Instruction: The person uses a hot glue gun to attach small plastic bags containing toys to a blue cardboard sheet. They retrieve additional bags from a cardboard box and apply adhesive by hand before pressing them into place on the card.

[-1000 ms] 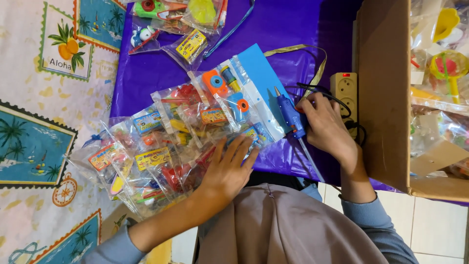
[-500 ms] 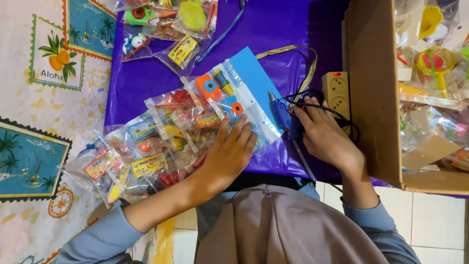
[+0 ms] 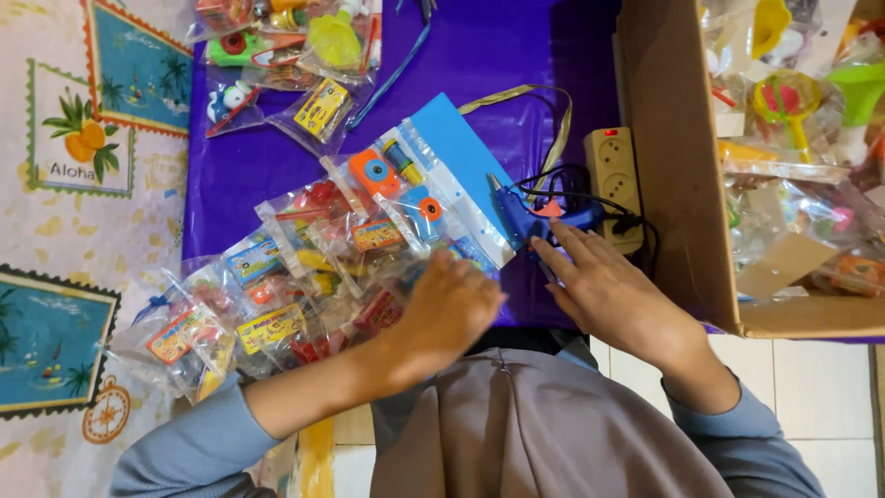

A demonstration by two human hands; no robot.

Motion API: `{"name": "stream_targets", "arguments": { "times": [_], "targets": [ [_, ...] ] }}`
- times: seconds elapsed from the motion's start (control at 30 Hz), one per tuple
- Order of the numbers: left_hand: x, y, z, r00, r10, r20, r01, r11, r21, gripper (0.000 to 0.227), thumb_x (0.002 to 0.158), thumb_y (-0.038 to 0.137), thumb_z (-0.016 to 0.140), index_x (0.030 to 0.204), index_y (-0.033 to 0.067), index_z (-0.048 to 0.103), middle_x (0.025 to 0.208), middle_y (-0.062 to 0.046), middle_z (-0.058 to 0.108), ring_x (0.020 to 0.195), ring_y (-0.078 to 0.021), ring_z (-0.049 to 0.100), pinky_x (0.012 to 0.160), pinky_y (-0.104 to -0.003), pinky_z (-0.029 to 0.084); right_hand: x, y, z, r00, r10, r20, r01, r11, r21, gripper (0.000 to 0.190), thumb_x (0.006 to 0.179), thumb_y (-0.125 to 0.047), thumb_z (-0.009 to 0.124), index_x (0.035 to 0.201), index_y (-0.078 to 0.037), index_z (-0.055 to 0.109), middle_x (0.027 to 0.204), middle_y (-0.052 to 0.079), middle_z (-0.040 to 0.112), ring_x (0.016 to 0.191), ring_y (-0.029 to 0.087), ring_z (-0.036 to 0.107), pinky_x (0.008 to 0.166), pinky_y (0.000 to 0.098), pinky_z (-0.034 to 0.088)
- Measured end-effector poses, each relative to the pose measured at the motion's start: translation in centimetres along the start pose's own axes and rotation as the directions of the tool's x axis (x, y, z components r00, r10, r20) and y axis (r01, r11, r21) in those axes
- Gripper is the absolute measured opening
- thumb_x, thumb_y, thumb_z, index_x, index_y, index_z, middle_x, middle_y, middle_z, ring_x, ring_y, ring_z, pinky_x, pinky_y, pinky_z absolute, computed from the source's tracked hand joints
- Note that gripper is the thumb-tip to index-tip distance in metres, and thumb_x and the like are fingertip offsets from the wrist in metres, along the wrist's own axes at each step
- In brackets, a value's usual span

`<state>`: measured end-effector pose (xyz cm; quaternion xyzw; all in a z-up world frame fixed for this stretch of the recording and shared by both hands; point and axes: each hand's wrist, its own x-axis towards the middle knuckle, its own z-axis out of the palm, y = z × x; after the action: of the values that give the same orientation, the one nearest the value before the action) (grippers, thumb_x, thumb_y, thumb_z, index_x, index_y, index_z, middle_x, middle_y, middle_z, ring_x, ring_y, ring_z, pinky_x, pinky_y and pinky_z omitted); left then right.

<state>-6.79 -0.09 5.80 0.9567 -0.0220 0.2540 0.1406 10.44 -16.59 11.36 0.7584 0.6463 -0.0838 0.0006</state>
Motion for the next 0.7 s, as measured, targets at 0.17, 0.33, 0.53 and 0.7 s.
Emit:
{"name": "stream_targets", "arguments": {
  "times": [0.17,0.33,0.53,0.7],
  "targets": [
    [0.7,4.8,0.9,0.999,0.005,-0.048,-0.009,0.997,-0.082,0.024,0.09,0.028,0.065,0.069,0.0195,0.056,0.061,0.001,0.055,0.053,-0.0198,0.058,0.059,-0.038,0.045,-1.2,-1.1,-1.8,0.999,0.018,-0.034,-0.019,1.0,-0.018,0.06,0.093,-0.031,0.061,0.147,-0.008,0.05,0.146,0.024,0.052,0.127,0.038,0.06,0.112,0.0471,0.044],
    [1.6,6.6,2.8,0.994,0.111,-0.007,-0.11,0.992,0.058,0.012,0.088,0.024,0.062,0.078,0.0197,0.056,0.066,0.003,0.055,0.05,-0.0169,0.057,0.057,-0.036,0.043,-1.8,-0.9,-1.4,0.998,0.019,-0.065,-0.024,0.996,-0.091,0.062,0.092,-0.035,0.061,0.147,-0.009,0.05,0.145,0.022,0.053,0.124,0.036,0.062,0.112,0.0457,0.045],
    [1.7,7.4,1.0,0.975,0.21,-0.073,-0.209,0.978,0.02,0.005,0.088,0.014,0.063,0.084,0.0124,0.06,0.074,-0.004,0.054,0.06,-0.0232,0.057,0.06,-0.038,0.042,-1.7,-1.0,-2.3,0.997,0.009,-0.077,-0.017,0.994,-0.111,0.06,0.093,-0.031,0.059,0.148,-0.008,0.05,0.141,0.022,0.055,0.118,0.037,0.066,0.109,0.0469,0.048],
    [-2.1,6.5,0.3,0.988,0.149,0.025,-0.15,0.989,0.012,0.01,0.093,0.015,0.058,0.095,0.0106,0.066,0.083,-0.007,0.059,0.075,-0.0263,0.058,0.07,-0.039,0.044,1.1,-1.6,-2.4,0.983,-0.16,-0.092,0.169,0.981,0.095,0.047,0.094,-0.022,0.062,0.138,-0.006,0.06,0.133,0.024,0.06,0.12,0.044,0.064,0.103,0.0497,0.05]
  ]
}}
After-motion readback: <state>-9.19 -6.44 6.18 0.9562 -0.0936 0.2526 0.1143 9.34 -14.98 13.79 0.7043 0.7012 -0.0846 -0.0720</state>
